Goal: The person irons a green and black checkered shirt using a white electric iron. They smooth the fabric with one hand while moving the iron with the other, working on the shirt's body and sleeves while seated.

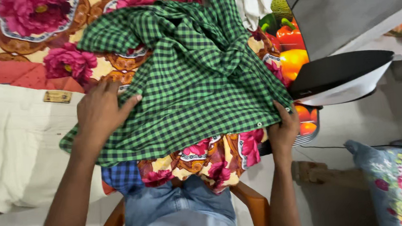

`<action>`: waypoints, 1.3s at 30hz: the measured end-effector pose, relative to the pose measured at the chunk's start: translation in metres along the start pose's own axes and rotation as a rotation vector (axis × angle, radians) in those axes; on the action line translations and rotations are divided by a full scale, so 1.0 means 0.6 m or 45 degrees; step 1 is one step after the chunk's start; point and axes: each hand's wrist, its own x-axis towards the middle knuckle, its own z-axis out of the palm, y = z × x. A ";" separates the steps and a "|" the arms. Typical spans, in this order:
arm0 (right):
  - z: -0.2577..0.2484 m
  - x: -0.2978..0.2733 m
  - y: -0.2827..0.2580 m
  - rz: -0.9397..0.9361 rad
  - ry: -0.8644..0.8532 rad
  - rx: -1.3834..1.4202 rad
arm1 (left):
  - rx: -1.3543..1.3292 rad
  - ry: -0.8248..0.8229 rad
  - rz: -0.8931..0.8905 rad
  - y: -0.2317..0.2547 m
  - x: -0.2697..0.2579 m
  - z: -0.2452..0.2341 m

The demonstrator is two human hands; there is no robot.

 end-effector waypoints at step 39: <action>-0.016 -0.032 -0.035 0.074 -0.022 -0.054 | -0.566 0.308 -0.115 -0.198 -0.051 -0.051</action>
